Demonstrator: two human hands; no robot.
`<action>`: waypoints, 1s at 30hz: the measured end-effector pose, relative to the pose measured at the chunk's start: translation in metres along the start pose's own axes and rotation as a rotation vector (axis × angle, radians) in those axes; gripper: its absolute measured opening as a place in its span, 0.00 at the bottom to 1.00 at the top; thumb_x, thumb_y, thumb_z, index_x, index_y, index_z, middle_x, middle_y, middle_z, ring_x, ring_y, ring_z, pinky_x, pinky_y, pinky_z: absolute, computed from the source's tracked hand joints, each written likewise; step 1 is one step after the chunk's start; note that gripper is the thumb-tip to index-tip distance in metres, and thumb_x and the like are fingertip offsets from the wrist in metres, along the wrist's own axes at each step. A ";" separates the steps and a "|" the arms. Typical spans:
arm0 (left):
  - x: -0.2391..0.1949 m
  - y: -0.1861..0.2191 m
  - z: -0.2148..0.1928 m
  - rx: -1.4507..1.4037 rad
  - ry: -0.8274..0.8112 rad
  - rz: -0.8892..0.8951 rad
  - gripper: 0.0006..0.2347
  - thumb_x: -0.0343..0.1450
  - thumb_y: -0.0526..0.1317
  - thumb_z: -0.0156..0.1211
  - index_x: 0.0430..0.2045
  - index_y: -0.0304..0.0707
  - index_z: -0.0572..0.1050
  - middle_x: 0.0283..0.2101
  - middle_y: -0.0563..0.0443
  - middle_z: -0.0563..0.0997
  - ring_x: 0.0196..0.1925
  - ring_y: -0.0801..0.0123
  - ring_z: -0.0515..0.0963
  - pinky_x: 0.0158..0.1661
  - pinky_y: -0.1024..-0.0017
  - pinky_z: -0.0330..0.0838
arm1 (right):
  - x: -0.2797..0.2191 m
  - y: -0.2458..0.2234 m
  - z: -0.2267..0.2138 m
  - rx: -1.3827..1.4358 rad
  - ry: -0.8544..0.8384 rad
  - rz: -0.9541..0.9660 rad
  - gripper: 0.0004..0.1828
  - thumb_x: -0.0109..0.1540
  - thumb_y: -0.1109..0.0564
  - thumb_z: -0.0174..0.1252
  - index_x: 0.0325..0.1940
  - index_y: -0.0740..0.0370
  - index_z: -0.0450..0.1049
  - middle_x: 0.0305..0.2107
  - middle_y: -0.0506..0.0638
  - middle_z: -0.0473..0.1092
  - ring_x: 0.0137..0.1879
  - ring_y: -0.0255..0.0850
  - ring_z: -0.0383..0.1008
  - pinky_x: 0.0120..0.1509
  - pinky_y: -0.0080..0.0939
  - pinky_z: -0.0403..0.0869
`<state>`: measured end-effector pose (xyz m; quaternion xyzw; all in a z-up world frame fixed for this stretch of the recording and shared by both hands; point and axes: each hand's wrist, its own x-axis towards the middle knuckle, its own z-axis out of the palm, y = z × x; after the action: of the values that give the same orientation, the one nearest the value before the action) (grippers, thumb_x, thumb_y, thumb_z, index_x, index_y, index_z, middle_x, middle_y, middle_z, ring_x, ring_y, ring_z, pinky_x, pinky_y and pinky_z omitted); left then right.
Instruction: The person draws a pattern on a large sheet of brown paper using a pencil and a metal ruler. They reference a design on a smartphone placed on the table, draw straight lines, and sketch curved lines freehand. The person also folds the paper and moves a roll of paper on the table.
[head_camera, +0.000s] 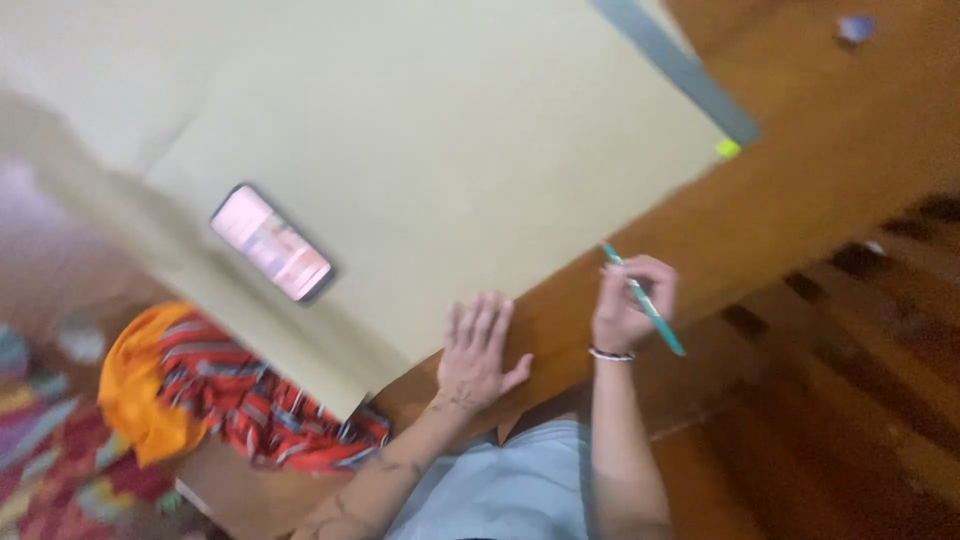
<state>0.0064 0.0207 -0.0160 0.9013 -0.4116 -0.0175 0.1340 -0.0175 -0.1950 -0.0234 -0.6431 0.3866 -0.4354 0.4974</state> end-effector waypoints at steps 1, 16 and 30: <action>0.001 0.001 -0.003 0.027 0.009 -0.042 0.37 0.65 0.62 0.55 0.68 0.45 0.62 0.68 0.43 0.63 0.72 0.51 0.59 0.69 0.46 0.49 | 0.000 -0.001 0.002 0.028 -0.041 0.005 0.11 0.57 0.67 0.67 0.31 0.64 0.68 0.33 0.56 0.67 0.39 0.42 0.74 0.42 0.38 0.77; 0.003 -0.008 -0.018 -0.071 0.141 -0.020 0.34 0.67 0.60 0.50 0.68 0.46 0.63 0.69 0.43 0.64 0.73 0.55 0.62 0.69 0.46 0.53 | -0.002 -0.030 0.013 0.010 -0.106 -0.031 0.09 0.66 0.66 0.52 0.43 0.61 0.58 0.34 0.52 0.62 0.34 0.37 0.70 0.36 0.32 0.73; 0.005 0.000 -0.010 -0.002 0.058 0.003 0.36 0.66 0.61 0.54 0.69 0.46 0.62 0.71 0.44 0.63 0.74 0.55 0.59 0.71 0.50 0.46 | 0.069 0.013 -0.022 0.122 -0.003 -0.014 0.09 0.61 0.67 0.58 0.35 0.64 0.63 0.35 0.57 0.65 0.35 0.42 0.75 0.40 0.39 0.79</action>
<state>0.0110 0.0190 -0.0057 0.9005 -0.4091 0.0082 0.1469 -0.0165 -0.2689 -0.0214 -0.6150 0.3541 -0.4607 0.5331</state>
